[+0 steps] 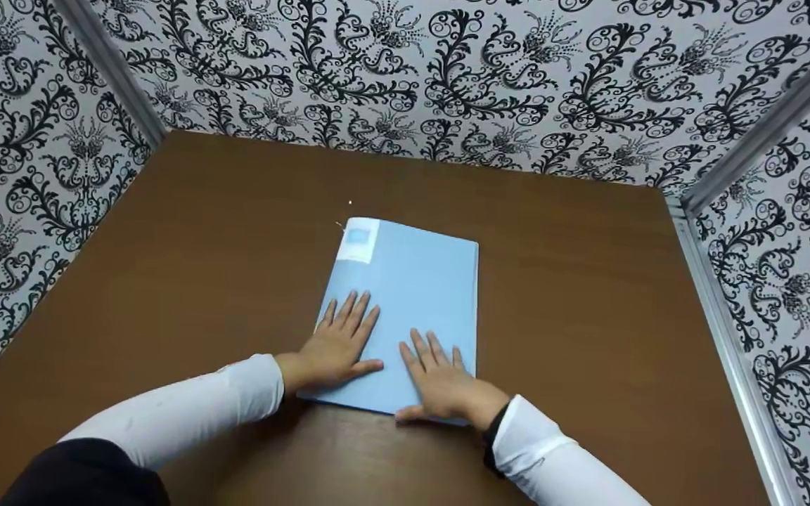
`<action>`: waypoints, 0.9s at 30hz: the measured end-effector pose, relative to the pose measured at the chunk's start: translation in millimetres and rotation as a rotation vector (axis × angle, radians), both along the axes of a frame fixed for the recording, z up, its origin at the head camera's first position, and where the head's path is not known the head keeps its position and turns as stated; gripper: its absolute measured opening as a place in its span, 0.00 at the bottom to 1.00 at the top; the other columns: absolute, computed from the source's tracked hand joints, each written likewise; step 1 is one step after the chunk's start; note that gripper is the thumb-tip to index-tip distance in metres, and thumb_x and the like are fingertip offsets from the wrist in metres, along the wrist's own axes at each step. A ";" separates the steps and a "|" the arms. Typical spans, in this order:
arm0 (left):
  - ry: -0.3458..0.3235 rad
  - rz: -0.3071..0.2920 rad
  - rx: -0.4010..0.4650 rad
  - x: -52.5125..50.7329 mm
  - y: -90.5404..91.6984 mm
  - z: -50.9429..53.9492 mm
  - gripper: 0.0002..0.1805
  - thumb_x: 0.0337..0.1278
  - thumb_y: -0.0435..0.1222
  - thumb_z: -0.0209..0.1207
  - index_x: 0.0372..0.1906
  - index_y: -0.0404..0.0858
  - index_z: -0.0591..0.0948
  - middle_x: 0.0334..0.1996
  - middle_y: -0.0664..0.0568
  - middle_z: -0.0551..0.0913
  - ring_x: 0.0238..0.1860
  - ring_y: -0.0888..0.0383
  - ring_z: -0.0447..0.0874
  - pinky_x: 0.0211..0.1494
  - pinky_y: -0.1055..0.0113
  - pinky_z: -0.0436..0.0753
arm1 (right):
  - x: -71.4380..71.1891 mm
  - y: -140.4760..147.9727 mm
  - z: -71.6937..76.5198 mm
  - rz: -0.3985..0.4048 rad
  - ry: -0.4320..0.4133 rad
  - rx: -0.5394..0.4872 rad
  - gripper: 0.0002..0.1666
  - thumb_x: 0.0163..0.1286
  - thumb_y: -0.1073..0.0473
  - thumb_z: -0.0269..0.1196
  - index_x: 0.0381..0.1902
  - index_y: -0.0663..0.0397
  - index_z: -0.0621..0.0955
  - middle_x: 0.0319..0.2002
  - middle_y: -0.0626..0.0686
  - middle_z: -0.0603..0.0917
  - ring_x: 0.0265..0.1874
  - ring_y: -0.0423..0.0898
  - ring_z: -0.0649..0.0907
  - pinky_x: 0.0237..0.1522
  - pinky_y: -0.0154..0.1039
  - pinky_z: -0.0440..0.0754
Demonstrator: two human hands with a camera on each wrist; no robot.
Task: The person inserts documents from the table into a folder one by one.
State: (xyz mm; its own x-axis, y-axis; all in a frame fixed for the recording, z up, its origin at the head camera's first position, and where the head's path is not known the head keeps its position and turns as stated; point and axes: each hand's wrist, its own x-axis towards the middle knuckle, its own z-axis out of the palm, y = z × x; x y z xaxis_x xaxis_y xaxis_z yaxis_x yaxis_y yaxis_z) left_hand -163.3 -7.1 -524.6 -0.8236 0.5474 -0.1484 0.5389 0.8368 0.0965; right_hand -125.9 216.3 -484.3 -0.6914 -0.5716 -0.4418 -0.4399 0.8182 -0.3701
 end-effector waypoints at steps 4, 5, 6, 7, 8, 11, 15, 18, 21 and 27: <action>0.028 -0.003 -0.015 -0.3 0.2 -10.9 0.50 0.63 0.70 0.35 0.78 0.39 0.46 0.78 0.40 0.36 0.78 0.43 0.31 0.76 0.44 0.40 | 0.6 0.9 -4.5 0.023 -0.006 0.018 0.66 0.58 0.28 0.61 0.77 0.58 0.45 0.77 0.64 0.36 0.75 0.65 0.39 0.68 0.71 0.44; 0.018 -0.005 -0.010 -0.3 -0.4 -11.3 0.51 0.62 0.70 0.36 0.78 0.39 0.46 0.78 0.40 0.36 0.78 0.43 0.31 0.76 0.44 0.40 | 0.9 0.5 -5.7 0.029 -0.003 0.026 0.66 0.58 0.28 0.61 0.77 0.58 0.45 0.77 0.64 0.36 0.75 0.65 0.38 0.68 0.71 0.43; 0.009 -0.010 -0.009 -0.5 -1.3 -11.3 0.52 0.61 0.71 0.36 0.78 0.39 0.45 0.78 0.40 0.36 0.78 0.43 0.30 0.76 0.44 0.39 | 1.1 0.2 -7.0 0.033 0.000 0.035 0.66 0.58 0.28 0.61 0.77 0.58 0.44 0.77 0.64 0.36 0.75 0.65 0.38 0.68 0.71 0.43; -0.010 -0.020 -0.003 -0.7 -2.5 -9.5 0.53 0.60 0.71 0.37 0.78 0.39 0.45 0.78 0.40 0.35 0.78 0.42 0.30 0.76 0.44 0.39 | 0.9 0.0 -8.5 0.037 0.002 0.046 0.65 0.59 0.29 0.61 0.77 0.58 0.44 0.77 0.63 0.35 0.75 0.65 0.38 0.68 0.71 0.43; -0.034 -0.039 0.000 -1.2 -4.3 -7.5 0.54 0.59 0.72 0.37 0.78 0.39 0.45 0.77 0.39 0.34 0.77 0.42 0.28 0.76 0.43 0.37 | 0.7 -0.1 -9.6 0.042 0.005 0.060 0.65 0.59 0.29 0.61 0.77 0.57 0.43 0.77 0.63 0.35 0.75 0.64 0.37 0.68 0.70 0.42; -0.108 -0.150 -0.026 -3.5 -12.2 5.6 0.58 0.55 0.73 0.43 0.78 0.39 0.43 0.77 0.39 0.31 0.77 0.41 0.25 0.75 0.43 0.34 | -0.7 -0.5 -9.9 0.047 0.001 0.102 0.63 0.61 0.30 0.59 0.77 0.56 0.42 0.77 0.62 0.34 0.75 0.63 0.36 0.69 0.70 0.42; -0.162 -0.338 -0.128 -6.6 -23.9 22.8 0.65 0.45 0.74 0.52 0.78 0.41 0.38 0.77 0.42 0.28 0.77 0.44 0.22 0.76 0.46 0.32 | -3.3 -0.9 -6.5 0.051 -0.023 0.142 0.61 0.64 0.34 0.61 0.78 0.55 0.41 0.77 0.62 0.32 0.75 0.62 0.35 0.69 0.69 0.43; -0.189 -0.391 -0.159 -8.1 -28.5 29.0 0.69 0.40 0.74 0.57 0.78 0.42 0.37 0.77 0.43 0.27 0.77 0.46 0.22 0.76 0.47 0.32 | -5.8 -1.7 -3.1 0.061 -0.046 0.156 0.61 0.64 0.38 0.64 0.78 0.55 0.41 0.77 0.62 0.32 0.75 0.62 0.35 0.69 0.68 0.43; -0.228 -0.374 -0.148 -11.1 -29.8 30.9 0.69 0.41 0.71 0.60 0.78 0.42 0.36 0.77 0.44 0.26 0.77 0.47 0.20 0.76 0.48 0.30 | -11.1 -2.1 0.6 0.081 -0.052 0.146 0.63 0.61 0.42 0.67 0.78 0.56 0.42 0.77 0.63 0.33 0.75 0.63 0.36 0.69 0.68 0.43; -0.267 -0.355 -0.088 -23.5 -27.7 27.0 0.61 0.53 0.61 0.61 0.77 0.35 0.39 0.77 0.39 0.28 0.77 0.44 0.22 0.76 0.49 0.31 | -30.7 6.9 1.4 0.130 0.052 0.007 0.56 0.58 0.56 0.69 0.75 0.66 0.51 0.75 0.70 0.43 0.74 0.68 0.46 0.69 0.65 0.52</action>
